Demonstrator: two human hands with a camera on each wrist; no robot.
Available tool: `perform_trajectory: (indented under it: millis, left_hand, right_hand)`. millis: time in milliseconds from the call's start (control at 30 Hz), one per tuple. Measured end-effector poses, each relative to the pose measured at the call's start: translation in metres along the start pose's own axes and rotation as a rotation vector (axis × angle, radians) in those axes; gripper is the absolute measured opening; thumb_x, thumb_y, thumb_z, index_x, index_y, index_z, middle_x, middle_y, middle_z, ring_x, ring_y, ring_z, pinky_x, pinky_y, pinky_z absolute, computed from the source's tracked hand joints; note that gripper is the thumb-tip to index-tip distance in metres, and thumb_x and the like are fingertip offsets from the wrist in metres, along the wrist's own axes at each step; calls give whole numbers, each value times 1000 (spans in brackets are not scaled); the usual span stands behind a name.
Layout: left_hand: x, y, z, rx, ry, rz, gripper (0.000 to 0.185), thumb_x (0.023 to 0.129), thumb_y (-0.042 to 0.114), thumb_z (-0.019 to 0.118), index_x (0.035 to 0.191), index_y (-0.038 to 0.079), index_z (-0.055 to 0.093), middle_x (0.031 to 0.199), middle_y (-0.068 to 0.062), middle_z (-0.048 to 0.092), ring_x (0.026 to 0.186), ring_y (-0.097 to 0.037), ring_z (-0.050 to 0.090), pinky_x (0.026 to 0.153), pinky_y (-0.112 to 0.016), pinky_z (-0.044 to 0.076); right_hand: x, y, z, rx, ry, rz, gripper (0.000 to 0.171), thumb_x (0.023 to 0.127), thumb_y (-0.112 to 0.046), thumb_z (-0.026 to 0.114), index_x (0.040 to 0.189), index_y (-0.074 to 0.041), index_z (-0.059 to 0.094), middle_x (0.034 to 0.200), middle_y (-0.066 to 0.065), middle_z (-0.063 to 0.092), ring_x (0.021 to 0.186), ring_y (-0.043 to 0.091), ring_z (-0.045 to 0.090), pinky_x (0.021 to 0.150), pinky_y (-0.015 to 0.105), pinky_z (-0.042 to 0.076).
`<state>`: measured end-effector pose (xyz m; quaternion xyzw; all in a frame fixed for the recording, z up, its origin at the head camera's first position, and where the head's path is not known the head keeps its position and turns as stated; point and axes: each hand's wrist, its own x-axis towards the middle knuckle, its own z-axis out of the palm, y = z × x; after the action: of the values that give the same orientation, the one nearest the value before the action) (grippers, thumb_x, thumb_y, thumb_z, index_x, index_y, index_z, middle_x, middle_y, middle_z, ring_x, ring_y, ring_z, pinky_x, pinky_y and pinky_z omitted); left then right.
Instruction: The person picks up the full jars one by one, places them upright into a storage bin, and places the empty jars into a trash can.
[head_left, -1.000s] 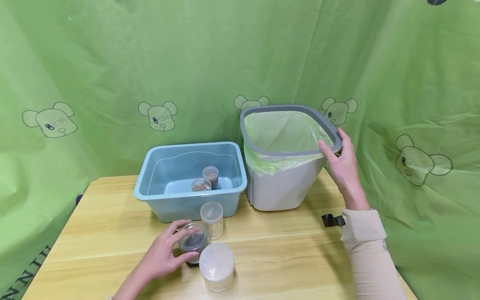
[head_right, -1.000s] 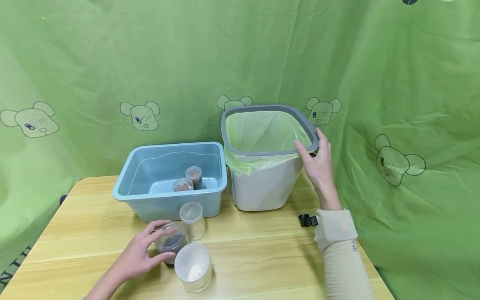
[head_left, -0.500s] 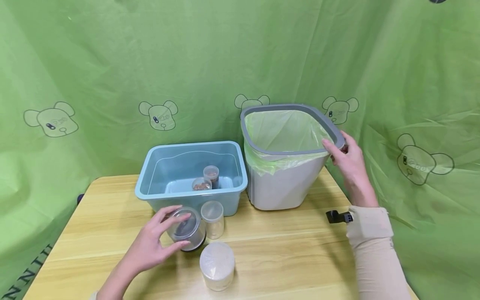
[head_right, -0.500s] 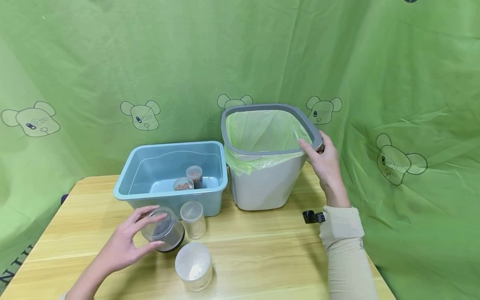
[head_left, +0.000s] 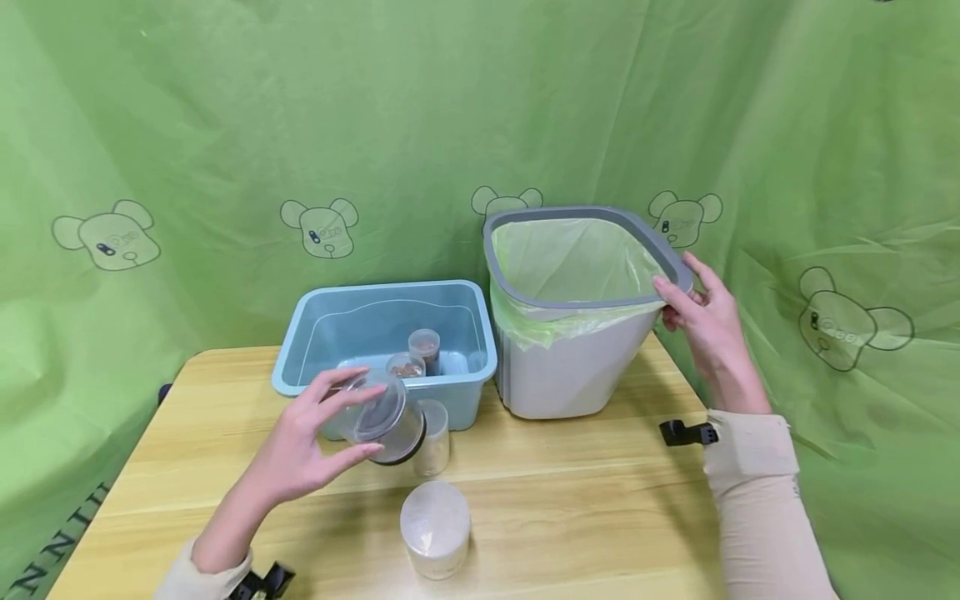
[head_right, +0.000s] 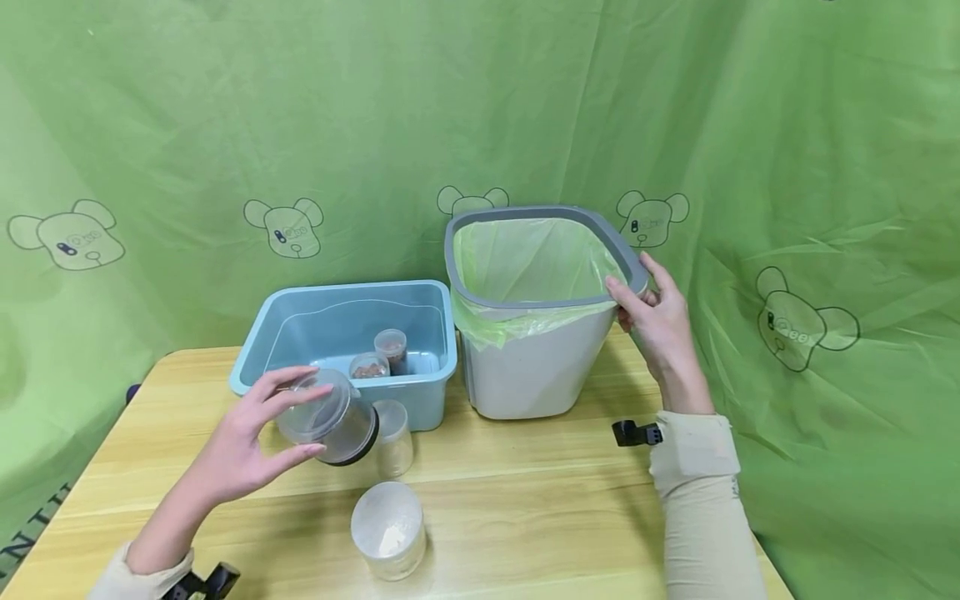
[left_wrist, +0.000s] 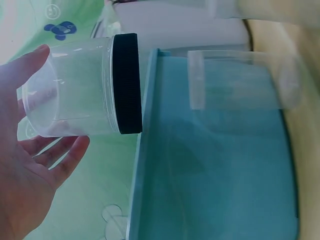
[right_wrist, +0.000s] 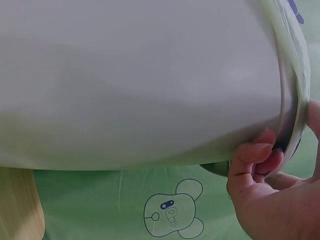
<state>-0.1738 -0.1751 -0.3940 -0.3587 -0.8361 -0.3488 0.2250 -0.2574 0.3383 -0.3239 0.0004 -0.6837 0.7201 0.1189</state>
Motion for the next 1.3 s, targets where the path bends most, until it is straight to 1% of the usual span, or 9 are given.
perform_trajectory:
  millis: [133, 200, 367, 567, 633, 733, 900, 1133, 1300]
  left_hand:
    - [17, 1, 1, 4, 9, 20, 66, 78, 32, 90, 139, 22, 67, 148, -11, 55, 133, -31, 57, 109, -50, 49]
    - [25, 1, 1, -1, 13, 31, 67, 77, 31, 90, 139, 23, 66, 149, -11, 54, 133, -32, 57, 107, -56, 50]
    - [50, 2, 1, -43, 29, 64, 66, 78, 32, 88, 139, 22, 67, 149, -11, 54, 134, -31, 56, 108, -55, 49]
    - [86, 5, -6, -60, 88, 139, 60, 88, 51, 77, 137, 17, 68, 147, -15, 56, 131, -35, 57, 104, -59, 49]
    - [98, 7, -10, -65, 107, 152, 60, 89, 52, 76, 136, 16, 68, 146, -16, 57, 130, -36, 57, 104, -59, 49]
    - [117, 9, -15, -71, 131, 136, 59, 87, 44, 78, 137, 16, 67, 148, -15, 56, 133, -33, 55, 108, -59, 47]
    - [149, 11, -19, -88, 162, 84, 58, 84, 32, 81, 139, 19, 66, 149, -11, 55, 137, -29, 52, 111, -58, 44]
    - [188, 12, -13, -81, 195, 45, 55, 89, 36, 79, 140, 21, 65, 148, -9, 56, 139, -23, 51, 115, -52, 41]
    - [212, 15, -5, -72, 200, 14, 55, 90, 39, 79, 141, 23, 65, 147, -7, 56, 138, -18, 50, 115, -46, 41]
  right_hand:
    - [0, -1, -1, 30, -19, 13, 96, 92, -22, 79, 167, -17, 19, 96, -3, 71, 65, 8, 52, 60, 19, 47]
    - [0, -2, -2, 20, -20, 21, 95, 92, -22, 79, 167, -16, 20, 94, -4, 71, 65, 8, 54, 60, 19, 47]
    - [-2, -4, -3, -11, -12, 31, 95, 92, -23, 80, 166, -16, 21, 94, -5, 71, 66, 8, 58, 60, 20, 49]
    - [-6, -7, -5, -8, -34, 31, 97, 92, -22, 79, 167, -15, 18, 103, -3, 72, 70, 10, 61, 61, 19, 51]
    - [-8, -7, -6, 0, -48, 36, 96, 93, -20, 78, 167, -15, 17, 106, -3, 72, 71, 10, 61, 62, 19, 52]
    - [-11, -9, -7, 18, -58, 47, 94, 94, -18, 78, 167, -15, 18, 109, -2, 72, 72, 10, 62, 62, 20, 54]
    - [-16, -11, -6, -6, -56, 60, 93, 94, -19, 78, 167, -15, 19, 105, -5, 73, 72, 10, 63, 64, 20, 55]
    - [-23, -14, -5, 43, -90, 50, 94, 95, -10, 76, 167, -12, 15, 95, -2, 75, 66, 11, 65, 63, 22, 57]
    - [-27, -15, -3, 11, -79, 41, 94, 95, -10, 75, 167, -10, 15, 91, -3, 76, 63, 11, 65, 62, 21, 57]
